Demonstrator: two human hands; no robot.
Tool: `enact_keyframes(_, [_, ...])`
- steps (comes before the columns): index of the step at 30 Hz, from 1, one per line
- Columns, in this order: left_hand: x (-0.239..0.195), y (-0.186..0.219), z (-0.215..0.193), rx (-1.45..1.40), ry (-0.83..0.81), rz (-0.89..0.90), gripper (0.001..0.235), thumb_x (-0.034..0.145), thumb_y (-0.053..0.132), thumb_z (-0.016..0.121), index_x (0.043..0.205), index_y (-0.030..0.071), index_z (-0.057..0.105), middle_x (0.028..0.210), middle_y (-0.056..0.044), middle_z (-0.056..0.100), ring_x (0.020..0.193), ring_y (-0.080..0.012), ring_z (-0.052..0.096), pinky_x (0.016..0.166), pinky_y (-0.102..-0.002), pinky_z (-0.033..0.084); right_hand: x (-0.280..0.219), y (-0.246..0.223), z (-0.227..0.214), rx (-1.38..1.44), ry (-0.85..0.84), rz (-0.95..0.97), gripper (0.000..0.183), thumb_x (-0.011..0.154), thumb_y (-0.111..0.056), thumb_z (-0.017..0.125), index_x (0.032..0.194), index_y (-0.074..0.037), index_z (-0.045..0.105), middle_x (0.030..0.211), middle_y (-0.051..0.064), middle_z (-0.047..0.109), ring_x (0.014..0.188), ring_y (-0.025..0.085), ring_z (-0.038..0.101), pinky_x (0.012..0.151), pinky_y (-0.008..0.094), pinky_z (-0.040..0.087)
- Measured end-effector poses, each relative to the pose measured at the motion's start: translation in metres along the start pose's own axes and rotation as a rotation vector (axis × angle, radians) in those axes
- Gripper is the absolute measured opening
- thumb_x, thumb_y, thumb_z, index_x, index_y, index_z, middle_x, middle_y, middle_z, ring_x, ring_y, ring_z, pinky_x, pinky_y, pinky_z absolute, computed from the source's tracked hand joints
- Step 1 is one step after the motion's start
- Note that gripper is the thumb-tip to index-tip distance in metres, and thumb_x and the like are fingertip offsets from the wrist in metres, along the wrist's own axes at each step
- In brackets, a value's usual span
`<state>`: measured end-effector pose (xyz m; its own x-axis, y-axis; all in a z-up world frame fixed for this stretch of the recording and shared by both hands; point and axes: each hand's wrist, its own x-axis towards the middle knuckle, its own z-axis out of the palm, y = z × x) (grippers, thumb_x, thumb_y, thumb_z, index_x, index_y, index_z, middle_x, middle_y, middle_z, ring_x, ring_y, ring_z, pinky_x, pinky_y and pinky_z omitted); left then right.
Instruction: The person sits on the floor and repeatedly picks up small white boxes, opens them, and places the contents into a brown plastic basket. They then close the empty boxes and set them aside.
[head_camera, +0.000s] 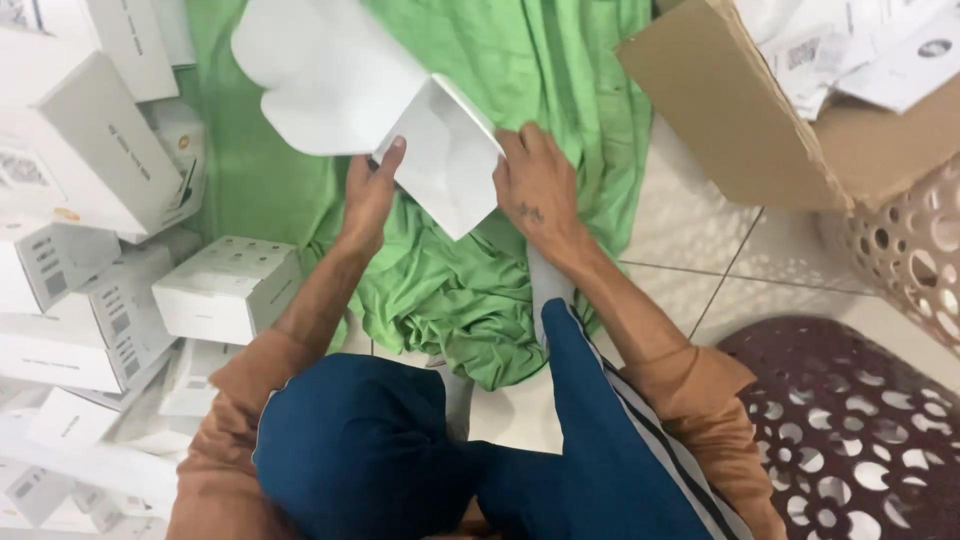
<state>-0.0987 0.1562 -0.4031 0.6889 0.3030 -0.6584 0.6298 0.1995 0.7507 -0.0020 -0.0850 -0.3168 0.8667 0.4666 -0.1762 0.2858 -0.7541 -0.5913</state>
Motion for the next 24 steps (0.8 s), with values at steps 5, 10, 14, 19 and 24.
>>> enact_keyframes(5, [-0.019,0.050,0.009,0.250,0.090,0.493,0.054,0.100,0.005,0.060,0.153,0.008,0.047,0.151,-0.014,0.052,0.133,-0.0302,0.057,0.110,-0.043,0.052,-0.046,-0.013,0.020,0.439,-0.182,0.091,0.035,0.097,-0.017,0.069,0.125,0.002,0.063,0.105,0.017,0.065,0.087,0.028,0.072,0.071,0.039,0.059])
enact_keyframes(10, [0.003,0.037,0.010,0.326,-0.184,0.514,0.057,0.089,0.006,0.057,0.146,0.008,0.056,0.147,-0.012,0.057,0.132,-0.0303,0.052,0.111,-0.044,0.047,-0.046,0.063,0.035,0.490,-0.162,0.250,0.042,0.100,-0.025,0.071,0.131,0.003,0.060,0.116,0.015,0.068,0.098,0.023,0.071,0.077,0.037,0.061])
enact_keyframes(14, [0.008,0.002,0.020,0.149,-0.278,0.332,0.042,0.105,0.027,0.049,0.138,0.005,0.063,0.150,-0.013,0.058,0.139,-0.0279,0.048,0.119,-0.038,0.035,-0.035,0.105,0.019,1.447,-0.168,0.393,0.067,0.100,-0.029,0.065,0.157,-0.006,0.037,0.149,0.015,0.047,0.140,0.030,0.044,0.119,0.054,0.037])
enact_keyframes(19, [0.019,0.015,0.045,0.208,-0.241,0.317,0.052,0.107,0.036,0.052,0.147,0.004,0.053,0.146,-0.017,0.056,0.138,-0.0280,0.049,0.118,-0.037,0.037,0.003,0.087,-0.025,1.571,-0.282,0.285,0.068,0.103,-0.055,0.047,0.158,-0.016,0.035,0.169,0.011,0.027,0.152,0.026,0.036,0.126,0.055,0.027])
enact_keyframes(24, [0.010,0.014,0.042,-0.192,-0.403,0.449,0.074,0.095,0.027,0.061,0.161,0.003,0.038,0.165,-0.016,0.042,0.153,-0.0272,0.038,0.127,-0.039,0.029,-0.006,0.072,-0.076,1.356,-0.363,0.206,0.071,0.107,-0.070,0.038,0.119,-0.005,0.063,0.173,0.013,0.031,0.148,0.030,0.042,0.121,0.054,0.038])
